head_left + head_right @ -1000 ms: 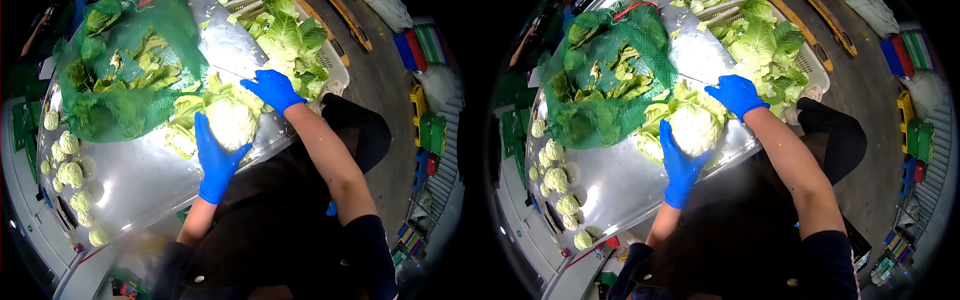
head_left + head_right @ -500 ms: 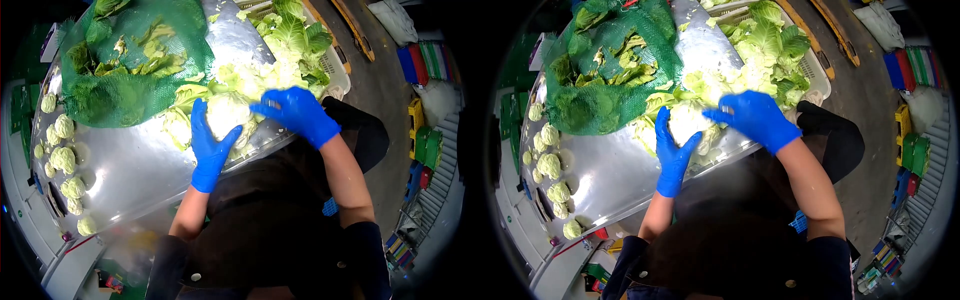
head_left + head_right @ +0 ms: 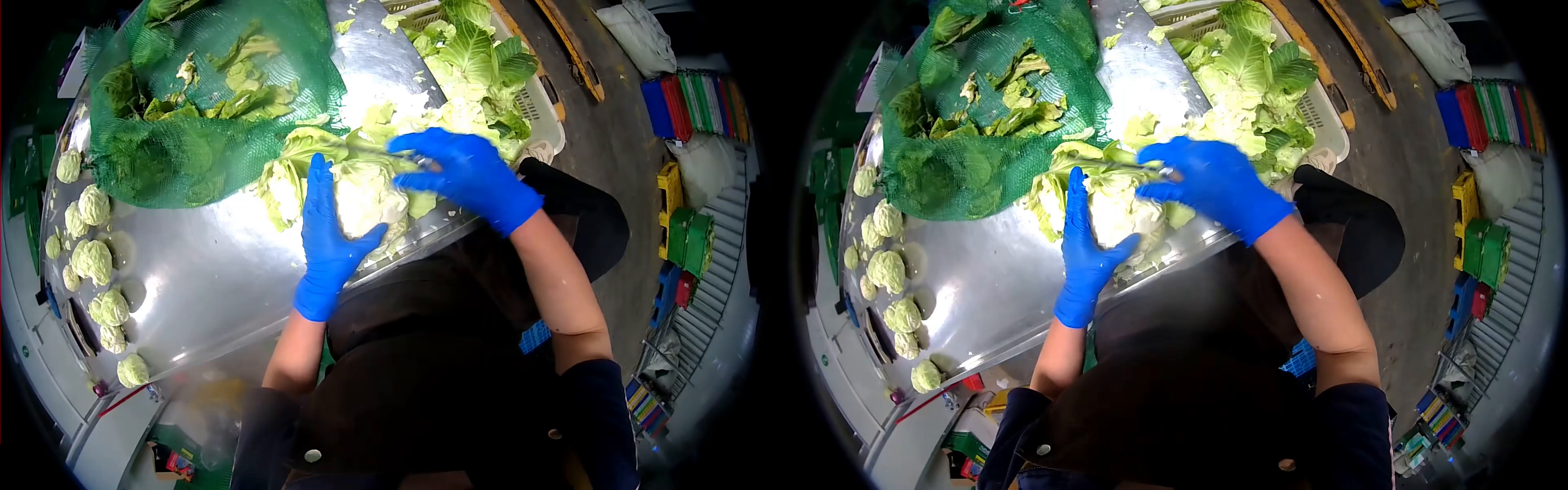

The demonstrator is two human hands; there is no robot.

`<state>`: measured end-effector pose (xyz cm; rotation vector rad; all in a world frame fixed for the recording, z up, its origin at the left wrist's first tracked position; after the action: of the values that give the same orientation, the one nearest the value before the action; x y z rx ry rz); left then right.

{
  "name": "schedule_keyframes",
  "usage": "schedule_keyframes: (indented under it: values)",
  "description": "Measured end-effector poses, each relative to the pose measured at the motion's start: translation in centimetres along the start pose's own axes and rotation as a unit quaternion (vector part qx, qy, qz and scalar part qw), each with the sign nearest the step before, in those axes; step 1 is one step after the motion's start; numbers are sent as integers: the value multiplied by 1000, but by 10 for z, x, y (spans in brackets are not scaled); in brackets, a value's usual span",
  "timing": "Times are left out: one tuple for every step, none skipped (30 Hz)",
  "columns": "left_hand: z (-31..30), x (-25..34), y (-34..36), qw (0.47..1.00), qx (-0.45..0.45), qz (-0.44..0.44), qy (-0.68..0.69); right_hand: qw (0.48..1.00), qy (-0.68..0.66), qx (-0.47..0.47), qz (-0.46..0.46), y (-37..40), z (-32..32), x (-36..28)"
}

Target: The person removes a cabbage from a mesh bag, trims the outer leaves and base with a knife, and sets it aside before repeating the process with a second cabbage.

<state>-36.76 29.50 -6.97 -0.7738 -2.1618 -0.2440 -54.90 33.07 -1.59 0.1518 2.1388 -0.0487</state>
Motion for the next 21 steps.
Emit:
schedule_keyframes:
  values:
    - [1,0,-1,1000,-8,-10,22,998,-52,-3,-45,-3,11,-11]
    - [2,0,-2,999,-18,-20,44,996,-47,-45,-65,-8,30,-10]
    - [2,-1,-2,997,-29,-29,63,994,-24,-38,-101,-16,41,-18]
    - [3,-4,4,999,-29,-7,28,995,34,-43,-89,-29,56,-8]
    - [0,-5,9,1000,-21,0,15,992,92,-47,-76,-43,64,7]
    - [-4,-4,13,1000,-14,7,2,994,107,-21,-21,-59,58,30]
    - [-7,-2,19,1000,-7,13,-10,992,120,4,37,-71,50,55]
    - [-12,-3,26,1000,6,2,-5,990,116,52,55,-75,38,75]
    - [-17,-7,32,999,26,-11,-19,991,105,30,78,-73,33,81]
    - [-22,-11,40,998,44,-29,-32,996,31,29,78,-64,27,72]
    - [-27,-14,49,996,61,-50,-45,996,-44,26,80,-47,24,58]
    - [-36,-8,54,991,101,-44,-81,988,-102,-25,116,-30,30,48]
    - [-35,-10,57,991,91,-43,-86,973,-158,-75,148,-15,38,41]
    - [-34,-16,60,991,81,-42,-93,960,-246,-86,100,-2,54,46]
    - [-35,-14,59,992,70,-43,-101,947,-286,-80,120,4,63,49]
    - [-34,-9,54,990,65,-28,-118,932,-326,-72,141,8,72,51]
    - [-35,-9,48,992,57,-42,-103,927,-326,-56,176,14,76,55]
    - [-35,-9,41,993,51,-55,-88,942,-298,-45,150,9,75,54]
    - [-34,-10,36,994,44,-68,-74,954,-270,-34,126,7,76,55]
    - [-33,-11,29,990,62,-91,-83,964,-242,-22,102,5,76,54]
    - [-29,-15,24,989,58,-107,-81,967,-230,-31,105,4,76,54]
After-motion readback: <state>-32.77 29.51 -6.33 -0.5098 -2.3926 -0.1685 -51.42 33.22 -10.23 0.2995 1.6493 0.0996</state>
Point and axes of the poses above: each hand's wrist, its own y-axis away from the middle knuckle, its own z-axis out of the palm, x = y × z, the point moved 10 cm from there along -y, towards the middle knuckle, and after that the axes turned 11 degrees about -y, right-handed, at the moved point
